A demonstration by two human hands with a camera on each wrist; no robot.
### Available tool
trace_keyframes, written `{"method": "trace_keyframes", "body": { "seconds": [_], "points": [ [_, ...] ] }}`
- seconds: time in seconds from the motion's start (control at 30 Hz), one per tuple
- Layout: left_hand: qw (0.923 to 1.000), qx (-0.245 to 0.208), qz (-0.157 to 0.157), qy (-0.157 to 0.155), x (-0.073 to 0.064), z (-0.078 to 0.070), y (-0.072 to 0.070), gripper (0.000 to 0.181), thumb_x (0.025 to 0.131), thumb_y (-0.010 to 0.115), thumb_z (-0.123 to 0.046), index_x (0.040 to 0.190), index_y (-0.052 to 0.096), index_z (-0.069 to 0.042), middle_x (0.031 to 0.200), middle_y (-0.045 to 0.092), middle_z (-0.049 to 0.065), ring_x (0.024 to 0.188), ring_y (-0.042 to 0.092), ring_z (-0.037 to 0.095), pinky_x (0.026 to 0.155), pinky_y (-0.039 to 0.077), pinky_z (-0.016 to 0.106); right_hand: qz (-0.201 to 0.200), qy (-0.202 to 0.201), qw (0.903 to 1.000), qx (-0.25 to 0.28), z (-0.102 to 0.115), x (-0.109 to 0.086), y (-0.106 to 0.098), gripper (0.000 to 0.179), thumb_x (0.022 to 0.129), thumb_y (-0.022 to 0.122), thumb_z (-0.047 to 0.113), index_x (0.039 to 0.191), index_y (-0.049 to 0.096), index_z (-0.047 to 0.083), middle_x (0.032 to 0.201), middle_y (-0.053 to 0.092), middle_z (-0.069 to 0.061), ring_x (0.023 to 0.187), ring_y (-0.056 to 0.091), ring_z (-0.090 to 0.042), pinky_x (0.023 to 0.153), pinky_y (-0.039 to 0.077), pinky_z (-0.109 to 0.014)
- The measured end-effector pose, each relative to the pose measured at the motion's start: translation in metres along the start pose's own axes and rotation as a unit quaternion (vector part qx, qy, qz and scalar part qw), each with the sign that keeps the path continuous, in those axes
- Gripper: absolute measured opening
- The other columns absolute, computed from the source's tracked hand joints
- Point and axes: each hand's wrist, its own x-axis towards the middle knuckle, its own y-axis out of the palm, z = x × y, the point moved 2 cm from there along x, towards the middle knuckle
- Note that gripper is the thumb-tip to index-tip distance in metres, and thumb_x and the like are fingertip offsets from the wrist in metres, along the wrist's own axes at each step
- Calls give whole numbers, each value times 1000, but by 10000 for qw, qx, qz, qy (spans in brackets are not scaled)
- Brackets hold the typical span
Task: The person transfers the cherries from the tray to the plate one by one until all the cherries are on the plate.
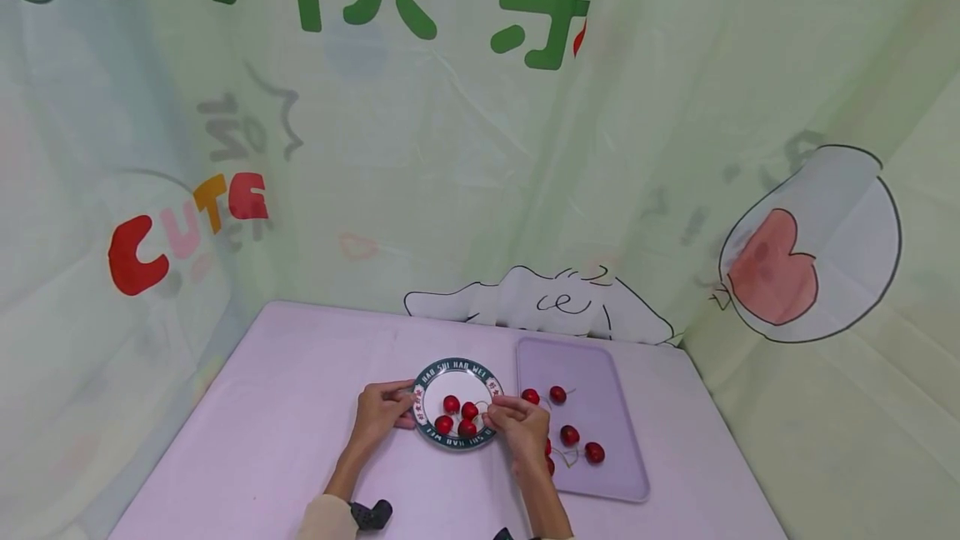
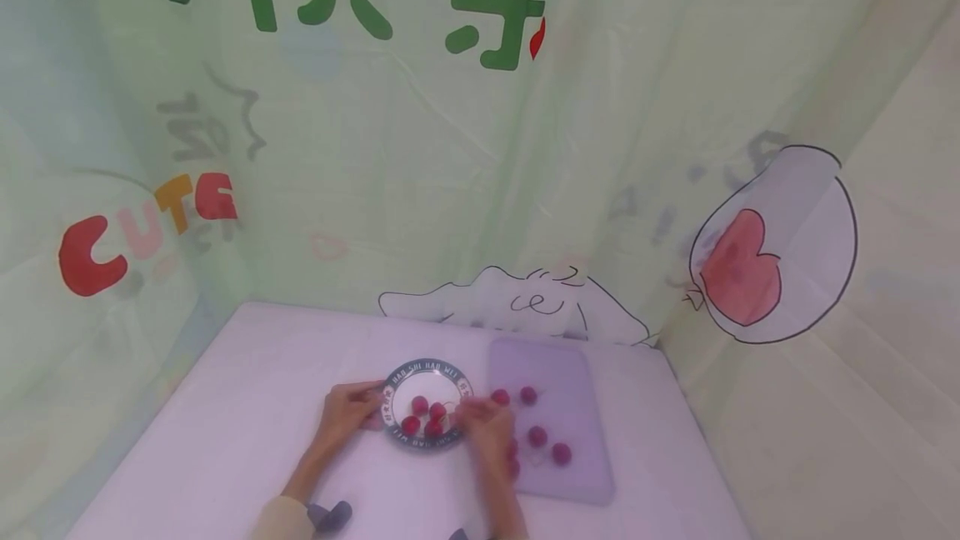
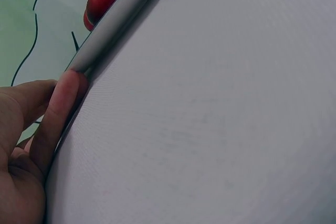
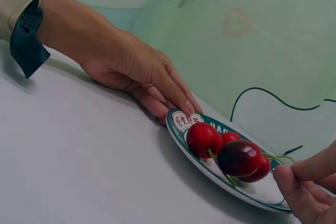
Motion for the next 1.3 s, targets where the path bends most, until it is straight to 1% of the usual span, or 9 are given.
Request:
{"method": "trace_keyframes", "body": {
  "seconds": [0.1, 0.2, 0.37, 0.47, 0.6, 0.8, 1.03, 1.13, 1.3],
  "points": [
    [10000, -11, -4, -22, -1, 0, 0, 37, 100, 72, 1, 137, 73, 2, 91, 73, 16, 60, 76, 15, 61, 68, 27, -89, 5, 9998, -190, -2, -2, 1, 25, 97, 80, 1, 120, 77, -9, 91, 83, -14, 76, 82, -18, 72, 67, -19],
    [10000, 43, 11, 39, -1, 1, -1, 37, 100, 72, 1, 137, 73, 2, 89, 72, 15, 59, 76, 13, 61, 68, 27, -171, -62, 9992, -348, -2, -4, 2, 23, 97, 81, 1, 118, 78, -8, 91, 83, -15, 75, 82, -18, 71, 67, -19],
    [9999, 75, 53, 142, 0, 2, -1, 38, 100, 71, 1, 138, 72, 4, 88, 71, 13, 59, 76, 13, 61, 68, 28, -244, -190, 9986, -421, -3, -4, 5, 20, 95, 81, -3, 114, 79, -8, 89, 82, -15, 73, 81, -17, 68, 68, -22],
    [9999, 46, 42, 93, 2, 3, -2, 38, 100, 71, 1, 138, 73, 3, 88, 72, 12, 60, 76, 14, 62, 68, 28, -229, -370, 9980, -450, -2, -1, 7, 19, 92, 80, -8, 111, 79, -11, 90, 81, -20, 71, 81, -18, 66, 69, -25],
    [10000, 41, 2, 12, 3, 5, -2, 37, 101, 72, 0, 138, 74, 0, 88, 71, 11, 61, 77, 16, 62, 68, 27, -274, -616, 9943, -821, -1, 3, 9, 16, 89, 81, -11, 105, 80, -10, 88, 81, -21, 69, 80, -18, 63, 68, -25],
    [10000, 73, 13, 14, 2, 4, -2, 37, 102, 72, -1, 139, 73, 0, 89, 71, 11, 62, 77, 16, 63, 68, 26, -383, -948, 9825, -1556, -2, 5, 12, 12, 89, 83, -9, 99, 81, -5, 83, 80, -17, 67, 78, -20, 61, 66, -22],
    [10000, 69, 18, 2, 2, 5, -1, 37, 102, 72, -3, 139, 73, 0, 89, 70, 12, 62, 77, 17, 63, 68, 25, -562, -1238, 9691, -2058, 2, 2, 16, 12, 85, 85, -9, 93, 82, 0, 81, 79, -12, 65, 74, -16, 60, 64, -19],
    [10000, 60, 5, -19, 3, 5, -1, 36, 102, 72, -3, 139, 73, 0, 89, 70, 12, 62, 77, 16, 63, 68, 25, -623, -1433, 9591, -2359, 5, 1, 18, 14, 83, 87, -8, 91, 84, 3, 80, 80, -11, 67, 72, -15, 60, 63, -18],
    [10000, 31, -5, -41, 4, 5, -1, 36, 102, 73, -3, 138, 74, -1, 89, 71, 12, 62, 76, 15, 63, 68, 26, -625, -1674, 9431, -2805, 7, 3, 20, 15, 83, 89, -6, 87, 85, 8, 81, 81, -8, 71, 73, -16, 64, 64, -20]
  ]
}}
